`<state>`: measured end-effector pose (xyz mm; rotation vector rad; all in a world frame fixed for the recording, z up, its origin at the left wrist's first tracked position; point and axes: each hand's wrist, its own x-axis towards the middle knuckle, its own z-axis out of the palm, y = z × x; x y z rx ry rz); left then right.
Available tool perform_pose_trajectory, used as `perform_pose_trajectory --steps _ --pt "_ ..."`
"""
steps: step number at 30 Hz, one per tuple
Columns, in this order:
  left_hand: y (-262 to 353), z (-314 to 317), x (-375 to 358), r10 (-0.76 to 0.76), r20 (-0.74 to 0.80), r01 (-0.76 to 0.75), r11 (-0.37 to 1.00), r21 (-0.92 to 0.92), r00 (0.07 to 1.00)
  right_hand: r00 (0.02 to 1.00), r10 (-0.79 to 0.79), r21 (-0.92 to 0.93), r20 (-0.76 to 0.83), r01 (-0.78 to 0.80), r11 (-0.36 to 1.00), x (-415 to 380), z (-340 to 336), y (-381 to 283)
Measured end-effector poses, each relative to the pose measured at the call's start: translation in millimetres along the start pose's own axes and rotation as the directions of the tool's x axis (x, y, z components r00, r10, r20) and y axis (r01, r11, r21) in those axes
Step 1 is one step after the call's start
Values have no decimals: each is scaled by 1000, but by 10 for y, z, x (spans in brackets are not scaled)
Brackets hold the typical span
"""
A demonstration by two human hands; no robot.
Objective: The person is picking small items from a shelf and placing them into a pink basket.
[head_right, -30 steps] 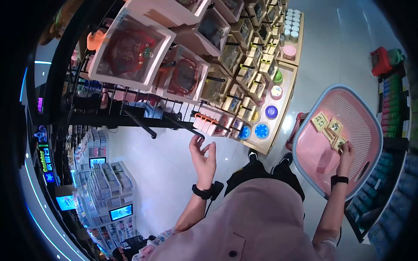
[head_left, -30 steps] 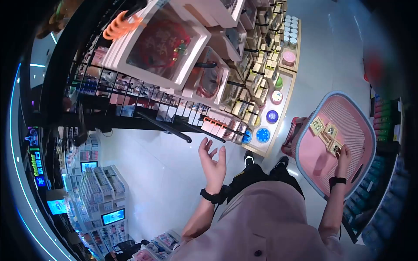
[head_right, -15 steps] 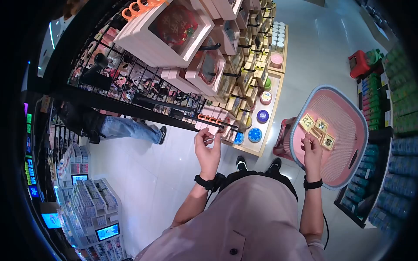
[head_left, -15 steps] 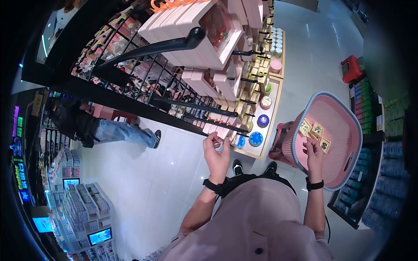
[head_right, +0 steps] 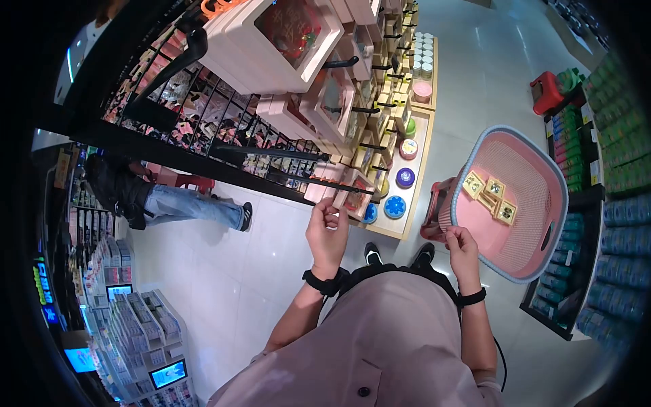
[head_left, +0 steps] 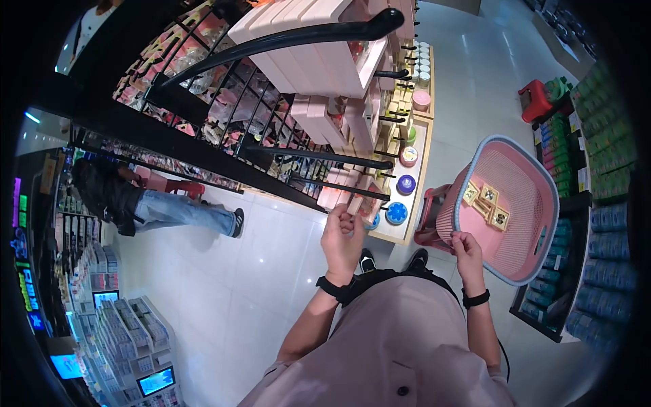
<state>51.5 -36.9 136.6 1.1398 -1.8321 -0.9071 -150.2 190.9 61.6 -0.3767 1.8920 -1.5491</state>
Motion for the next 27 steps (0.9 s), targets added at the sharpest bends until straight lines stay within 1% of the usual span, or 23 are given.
perform_pose_trajectory --steps 3,6,9,13,14,16,17,20,21,22,23,24,26,27 --pt "-26 6 -5 39 30 -38 999 -27 999 998 -9 -39 54 11 999 -44 113 -83" --pt "54 -3 -14 -73 89 85 987 -137 993 994 -13 -35 108 17 999 -72 205 -135" --pt "112 16 -52 -68 129 91 978 -186 989 987 -16 -36 159 22 999 -81 271 -171" --pt "300 12 -100 -122 226 162 972 -168 967 970 -57 -23 238 65 998 -44 370 -257" --pt "309 28 -120 -97 238 138 977 -165 966 962 -72 -10 262 77 997 -28 385 -261" --pt "335 45 -142 -50 243 89 984 -153 969 949 -41 75 313 18 997 6 424 -269" --pt "409 24 -136 8 263 22 993 -112 965 936 -32 118 350 -10 993 43 478 -285" --pt "512 24 -173 79 388 -16 986 -163 918 918 -29 185 395 -49 982 39 562 -468" --pt "585 9 -164 102 408 -32 984 -175 907 911 -13 197 412 -75 978 40 561 -531" --pt "638 0 -157 126 432 -48 981 -188 893 916 11 160 402 -83 984 0 566 -660" --pt "637 24 -162 138 415 -53 976 -210 899 912 -7 155 411 -63 986 -10 544 -712" --pt "643 16 -155 118 418 -30 977 -210 901 910 -22 149 414 -44 988 -5 500 -716" --pt "682 7 -151 82 437 17 976 -219 896 926 -86 142 368 36 989 10 404 -629" --pt "706 -7 -153 52 461 69 968 -243 886 933 -118 140 341 74 987 5 374 -596"
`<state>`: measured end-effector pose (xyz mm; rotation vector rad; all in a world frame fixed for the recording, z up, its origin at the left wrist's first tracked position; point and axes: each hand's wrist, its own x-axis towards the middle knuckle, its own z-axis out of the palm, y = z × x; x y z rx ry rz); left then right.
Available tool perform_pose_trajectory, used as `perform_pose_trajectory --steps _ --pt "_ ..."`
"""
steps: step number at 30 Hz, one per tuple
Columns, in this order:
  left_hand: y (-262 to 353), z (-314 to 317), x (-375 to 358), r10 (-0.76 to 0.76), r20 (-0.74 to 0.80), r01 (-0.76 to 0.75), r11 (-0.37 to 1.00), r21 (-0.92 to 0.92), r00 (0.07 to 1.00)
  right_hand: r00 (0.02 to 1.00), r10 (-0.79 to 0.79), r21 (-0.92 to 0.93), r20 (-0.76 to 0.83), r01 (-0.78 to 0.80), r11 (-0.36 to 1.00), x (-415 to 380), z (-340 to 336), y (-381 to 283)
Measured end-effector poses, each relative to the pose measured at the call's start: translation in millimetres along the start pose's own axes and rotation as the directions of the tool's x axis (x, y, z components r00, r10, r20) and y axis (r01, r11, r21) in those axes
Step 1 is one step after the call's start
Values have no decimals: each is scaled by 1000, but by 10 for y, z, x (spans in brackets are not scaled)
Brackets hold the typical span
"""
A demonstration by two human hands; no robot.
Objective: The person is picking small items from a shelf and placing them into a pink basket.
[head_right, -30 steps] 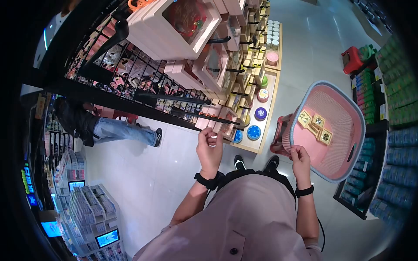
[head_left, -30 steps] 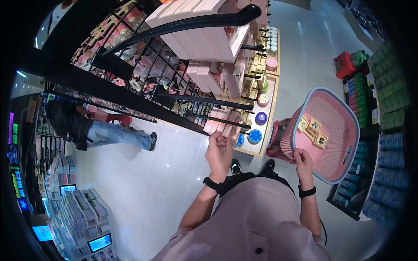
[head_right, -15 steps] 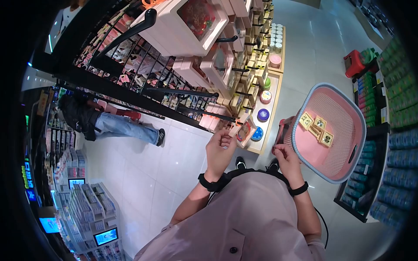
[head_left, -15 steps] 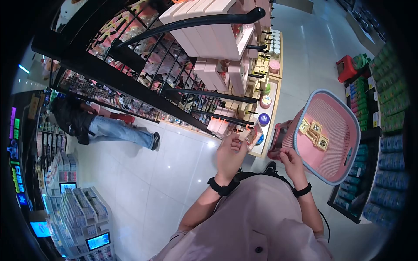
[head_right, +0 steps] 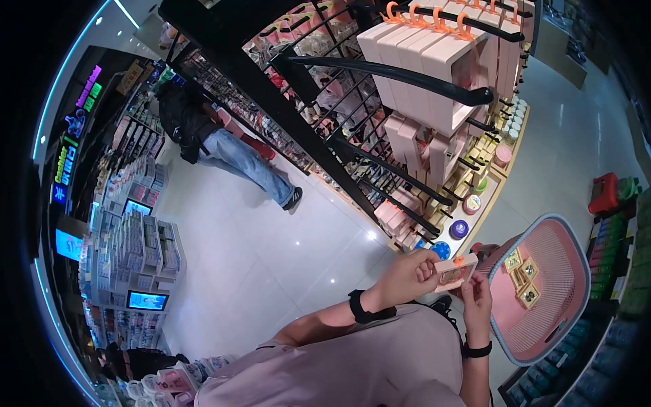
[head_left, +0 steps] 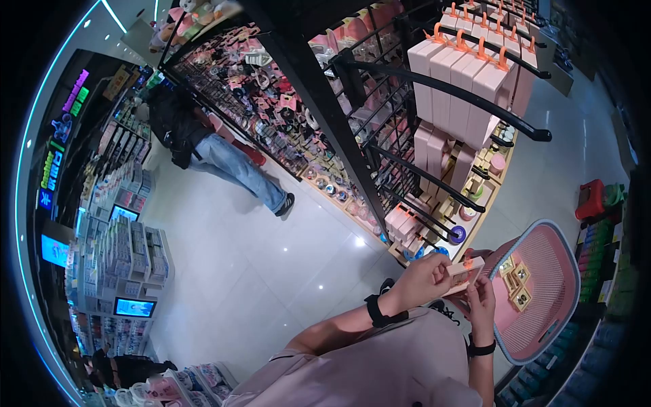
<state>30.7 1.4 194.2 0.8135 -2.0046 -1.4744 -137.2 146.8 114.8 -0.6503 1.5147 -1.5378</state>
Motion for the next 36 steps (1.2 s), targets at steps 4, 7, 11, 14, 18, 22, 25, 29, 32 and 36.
perform_pose_trajectory --steps 4,7,11,14,18,22,25,29,32,36 --pt "3 -5 16 -104 203 118 991 -61 974 997 71 -77 27 -69 995 -174 -94 -194" --pt "16 53 43 -140 267 177 977 -120 953 990 126 -33 61 -124 992 -276 -171 -252" --pt "-75 155 91 -88 226 108 991 -81 970 990 141 30 31 -142 989 -295 -417 -296" --pt "-92 201 84 -90 263 102 994 -32 961 984 123 125 -126 -107 986 -271 -663 -279" --pt "-196 256 35 -105 253 91 994 68 962 926 125 255 -356 -33 966 -132 -1408 -68" --pt "-142 320 38 -129 197 106 987 125 972 853 205 145 -481 -153 978 -21 -2144 354" --pt "-263 408 -34 -206 162 188 975 118 965 768 307 3 -562 -369 929 114 -2442 731" --pt "-411 402 -126 -285 160 259 952 164 945 753 396 -83 -525 -509 857 393 -2771 1458" --pt "-347 447 -174 -361 150 319 915 246 920 686 499 -69 -530 -621 781 574 -2823 1961" --pt "-331 512 -295 -422 103 375 875 306 901 643 567 -215 -514 -737 641 771 -2769 2783"
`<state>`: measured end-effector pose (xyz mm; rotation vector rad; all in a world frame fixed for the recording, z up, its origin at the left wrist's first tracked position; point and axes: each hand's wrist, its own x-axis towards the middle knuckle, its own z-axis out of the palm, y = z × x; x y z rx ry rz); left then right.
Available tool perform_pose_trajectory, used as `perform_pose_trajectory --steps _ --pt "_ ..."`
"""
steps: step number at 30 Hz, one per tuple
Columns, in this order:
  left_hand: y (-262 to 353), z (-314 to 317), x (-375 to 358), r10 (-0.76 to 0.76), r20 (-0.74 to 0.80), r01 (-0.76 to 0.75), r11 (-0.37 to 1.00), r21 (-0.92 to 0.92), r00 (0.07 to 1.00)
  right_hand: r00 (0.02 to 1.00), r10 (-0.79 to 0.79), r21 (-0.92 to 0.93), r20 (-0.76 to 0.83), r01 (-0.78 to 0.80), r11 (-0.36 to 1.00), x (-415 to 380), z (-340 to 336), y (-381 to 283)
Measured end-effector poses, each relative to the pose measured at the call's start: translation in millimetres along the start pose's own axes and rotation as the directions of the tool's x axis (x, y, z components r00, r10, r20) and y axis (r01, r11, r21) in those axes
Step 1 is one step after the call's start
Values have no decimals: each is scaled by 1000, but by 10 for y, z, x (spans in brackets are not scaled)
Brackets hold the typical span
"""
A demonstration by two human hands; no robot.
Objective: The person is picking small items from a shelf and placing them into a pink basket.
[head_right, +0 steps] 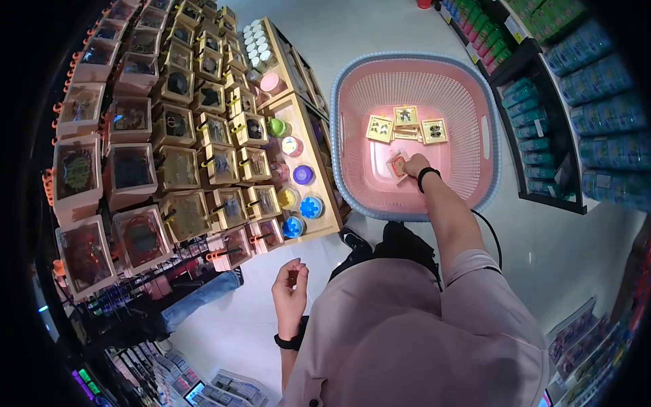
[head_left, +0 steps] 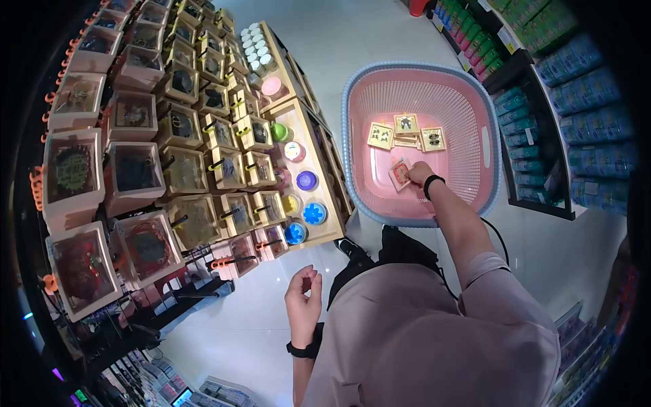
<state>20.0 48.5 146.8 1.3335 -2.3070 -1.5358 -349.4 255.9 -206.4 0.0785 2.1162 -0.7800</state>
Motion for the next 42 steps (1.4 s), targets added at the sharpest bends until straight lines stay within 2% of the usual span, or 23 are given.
perform_pose_trajectory --steps 1,2,6,10,13,14,17,18,21,24,25,26,27,28,29,30,32,35,37,38,39,41,42 --pt "-12 21 -32 -5 -18 5 1000 13 1000 1000 7 -90 13 -5 996 51 91 10" --pt "-9 41 -73 -49 -31 49 999 15 998 999 33 -80 2 -33 996 99 182 26" --pt "-9 100 -244 -192 -79 196 979 55 978 969 208 52 131 -216 975 156 223 -176" --pt "-78 190 -420 -305 -135 312 949 32 943 966 199 218 166 -233 948 308 437 -223" --pt "-85 268 -508 -358 -149 368 929 44 922 962 254 535 100 -267 801 434 652 -192" --pt "-56 298 -525 -379 -149 388 921 35 913 967 217 486 136 -256 836 470 658 -186" --pt "-8 368 -543 -416 -144 423 906 21 898 958 222 520 183 -286 805 566 777 -176" --pt "7 388 -541 -423 -142 429 903 19 895 960 178 478 217 -263 838 611 780 -172" --pt "73 424 -507 -383 -138 392 919 47 913 982 136 497 134 -186 848 633 825 -230" --pt "7 406 -501 -323 -123 331 942 50 938 973 39 393 227 -129 910 560 653 -278" --pt "4 392 -495 -315 -130 324 944 62 940 981 37 459 193 -123 880 527 658 -245" --pt "-22 370 -485 -274 -133 284 957 58 952 972 -29 403 235 -70 913 518 592 -226" --pt "-58 324 -481 -233 -150 244 968 61 961 930 -147 115 336 115 987 735 574 -92" --pt "-94 262 -476 -246 -155 254 967 35 957 952 -43 399 304 -86 913 606 499 -163" --pt "-127 195 -463 -253 -157 257 966 4 955 938 -65 423 340 -91 902 588 400 -218" --pt "-153 125 -451 -212 -224 218 976 3 951 918 -127 458 375 -65 886 573 268 -225" --pt "-161 -43 -410 -152 -337 150 988 -33 929 957 -97 366 273 -10 931 326 -26 -486" --pt "-182 -269 -318 -25 -610 -13 998 -58 792 969 -176 463 174 77 883 12 -429 -635" --pt "-90 -406 -246 36 -666 -82 996 -37 745 960 -240 547 146 123 828 -255 -665 -775" --pt "-54 -454 -176 81 -699 -126 992 -13 710 940 -329 584 90 217 782 -514 -756 -862" --pt "-31 -509 -112 120 -735 -166 986 10 667 928 -353 578 122 223 785 -665 -873 -901" --pt "-58 -555 37 153 -743 -238 971 -9 652 886 -458 713 70 276 644 -947 -886 -931" --pt "-92 -575 103 182 -728 -245 969 20 661 916 -400 732 -6 277 623 -1220 -823 -1000"
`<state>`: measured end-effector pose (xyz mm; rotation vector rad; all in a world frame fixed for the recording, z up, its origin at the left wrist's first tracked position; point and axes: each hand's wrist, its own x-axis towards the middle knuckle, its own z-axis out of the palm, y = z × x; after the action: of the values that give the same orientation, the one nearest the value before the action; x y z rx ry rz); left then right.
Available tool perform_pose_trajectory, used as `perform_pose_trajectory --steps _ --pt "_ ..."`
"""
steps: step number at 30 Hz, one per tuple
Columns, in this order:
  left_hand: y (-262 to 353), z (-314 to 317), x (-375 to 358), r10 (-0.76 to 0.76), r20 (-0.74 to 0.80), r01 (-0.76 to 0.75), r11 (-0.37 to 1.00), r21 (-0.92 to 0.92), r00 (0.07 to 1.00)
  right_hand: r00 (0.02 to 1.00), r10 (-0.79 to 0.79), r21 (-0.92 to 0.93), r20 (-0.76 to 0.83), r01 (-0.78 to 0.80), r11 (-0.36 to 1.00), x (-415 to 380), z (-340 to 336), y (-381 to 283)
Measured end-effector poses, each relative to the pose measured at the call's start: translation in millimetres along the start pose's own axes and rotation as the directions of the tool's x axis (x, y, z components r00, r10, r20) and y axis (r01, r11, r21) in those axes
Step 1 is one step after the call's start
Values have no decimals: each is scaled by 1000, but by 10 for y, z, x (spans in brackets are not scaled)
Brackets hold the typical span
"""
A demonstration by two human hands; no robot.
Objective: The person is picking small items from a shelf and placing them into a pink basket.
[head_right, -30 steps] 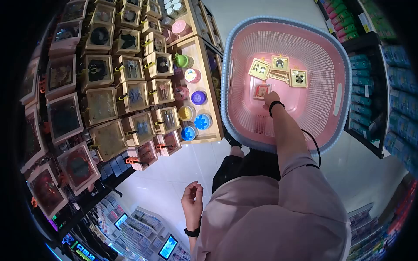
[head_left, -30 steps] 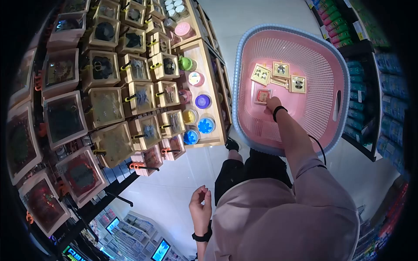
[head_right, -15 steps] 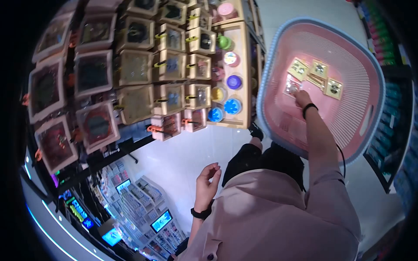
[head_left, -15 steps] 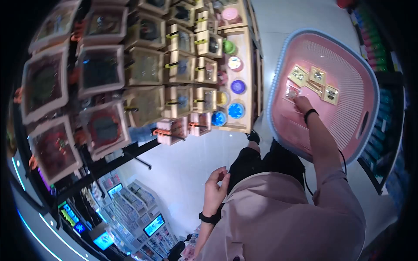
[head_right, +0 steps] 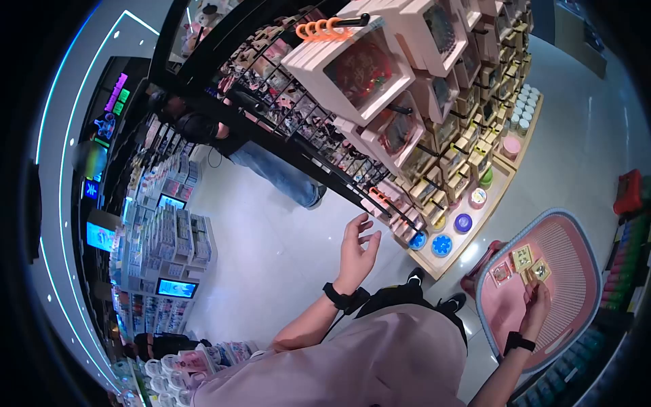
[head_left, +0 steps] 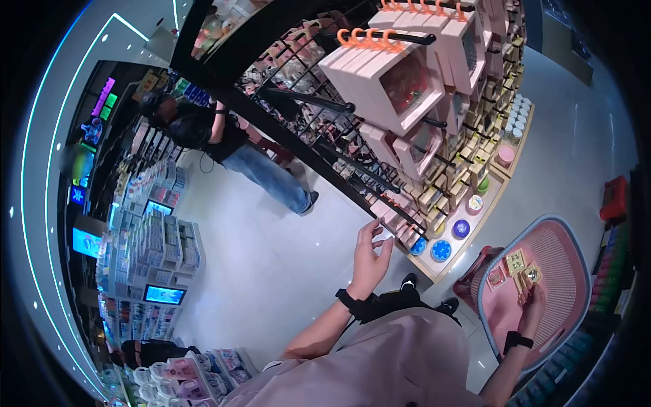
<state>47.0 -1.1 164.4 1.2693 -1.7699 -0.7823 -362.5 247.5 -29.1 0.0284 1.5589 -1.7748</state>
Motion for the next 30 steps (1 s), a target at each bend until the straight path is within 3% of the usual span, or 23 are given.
perform_pose_trajectory --steps 3,5,8,16,18,24,30 --pt "-109 41 101 7 -6 -7 1000 -13 1000 1000 30 43 -3 -30 999 -417 221 23" --pt "-185 122 88 -19 17 19 1000 -16 1000 999 10 -83 -32 -13 996 -771 533 -63" --pt "-207 136 116 27 10 -27 999 47 1000 1000 -16 -106 18 18 994 -1092 783 -249" --pt "-381 177 211 28 41 -31 996 80 999 990 -132 -184 38 137 973 -1387 965 -435" --pt "-352 171 207 -22 50 20 999 46 999 990 -132 -179 40 137 974 -1444 1008 -391" --pt "-300 170 163 72 -53 -70 997 33 996 996 -82 -229 42 89 969 -1668 1272 -323" --pt "-506 256 155 -103 -59 85 966 -245 993 990 -85 -244 114 111 964 -1726 1385 -176"
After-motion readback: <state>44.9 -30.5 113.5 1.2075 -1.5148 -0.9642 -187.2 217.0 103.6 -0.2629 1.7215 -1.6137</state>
